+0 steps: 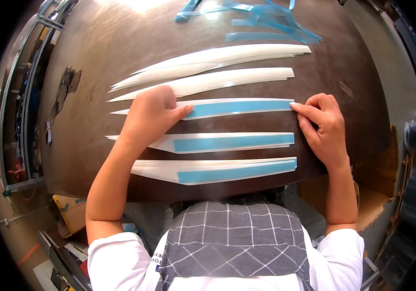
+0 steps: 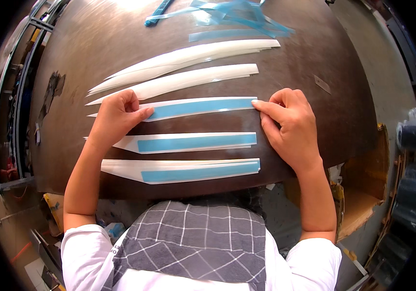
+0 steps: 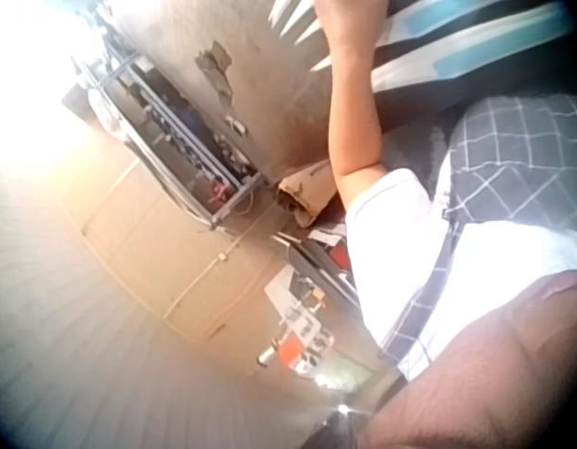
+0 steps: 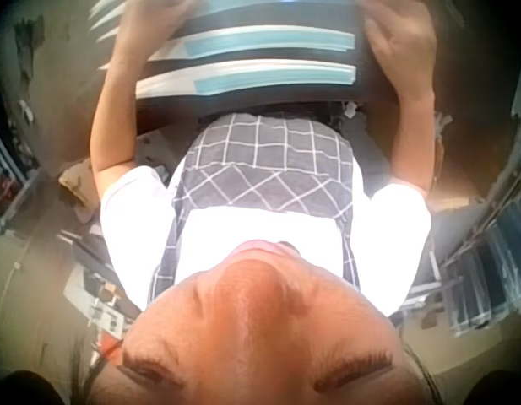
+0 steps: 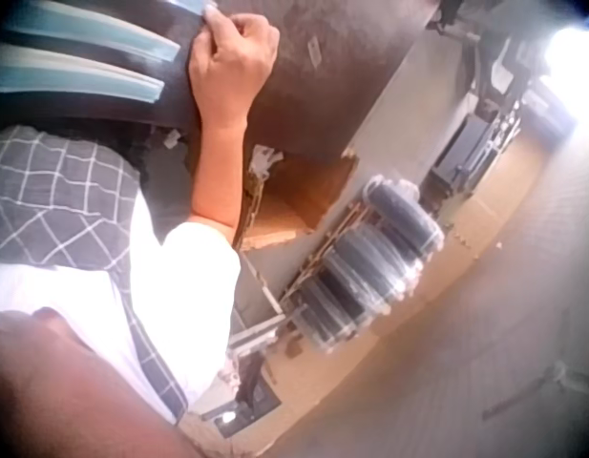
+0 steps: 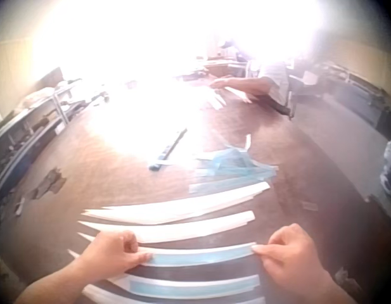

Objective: The person places light blue tape onto several white tapered plastic strips laid on a metal workbench. They smooth each piece of tape by hand, then gather the finished strips together at the end.

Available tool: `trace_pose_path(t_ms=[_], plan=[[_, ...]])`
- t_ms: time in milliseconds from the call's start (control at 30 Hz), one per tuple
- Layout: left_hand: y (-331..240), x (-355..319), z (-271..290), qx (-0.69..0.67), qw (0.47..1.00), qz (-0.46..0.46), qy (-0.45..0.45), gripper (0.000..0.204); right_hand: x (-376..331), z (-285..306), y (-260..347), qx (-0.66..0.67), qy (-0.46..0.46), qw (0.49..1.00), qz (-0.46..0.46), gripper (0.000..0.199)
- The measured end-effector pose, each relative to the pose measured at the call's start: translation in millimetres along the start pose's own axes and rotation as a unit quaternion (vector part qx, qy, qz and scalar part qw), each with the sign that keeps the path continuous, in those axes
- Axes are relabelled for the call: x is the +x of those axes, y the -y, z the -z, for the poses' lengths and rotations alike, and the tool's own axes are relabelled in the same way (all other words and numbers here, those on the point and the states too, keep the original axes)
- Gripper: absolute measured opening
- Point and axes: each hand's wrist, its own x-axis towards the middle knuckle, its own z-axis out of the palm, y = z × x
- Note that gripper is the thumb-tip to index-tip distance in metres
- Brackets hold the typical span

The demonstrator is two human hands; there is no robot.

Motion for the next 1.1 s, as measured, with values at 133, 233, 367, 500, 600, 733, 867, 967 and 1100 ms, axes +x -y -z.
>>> trace_pose_path(t_ms=[133,233,367,500,600,733,867,967,1100], plan=[[11.7,-10.8,12.6,0.041,0.998,0.019,-0.033,0.032,0.3,0.7,1.6,0.003,0.004,1.0,-0.002,0.021],[14.9,-26.6,5.1,0.055,0.99,-0.067,-0.112,0.021,-0.2,0.7,1.9,0.006,0.005,1.0,-0.008,0.022],[-8.2,-43.2,-6.5,0.133,0.936,-0.321,-0.062,0.053,-0.2,3.8,1.8,0.006,0.022,1.0,-0.005,0.024],[-8.9,-55.2,-25.2,0.157,0.953,-0.256,0.028,0.078,1.2,4.9,17.5,-0.031,0.022,0.999,-0.015,0.029],[-7.9,-54.4,-26.9,0.162,0.953,-0.253,0.033,0.082,1.7,-8.0,46.8,-0.014,0.06,0.996,0.063,0.05],[-7.1,-55.2,-26.4,0.159,0.952,-0.261,0.031,0.083,4.1,-30.3,77.4,-0.005,0.168,0.981,0.095,0.067],[-3.4,-61.6,-19.9,0.16,0.954,-0.251,0.028,0.081,-2.4,-20.9,64.6,-0.073,0.183,0.979,0.055,0.074],[4.1,-69.1,-12.0,0.185,0.955,-0.232,0.027,0.081,-12.6,-8.9,53.4,-0.104,0.174,0.979,0.031,0.076],[8.4,-71.7,-4.0,0.191,0.951,-0.244,0.009,0.076,-13.7,-8.8,53.1,-0.109,0.166,0.98,0.024,0.073]])
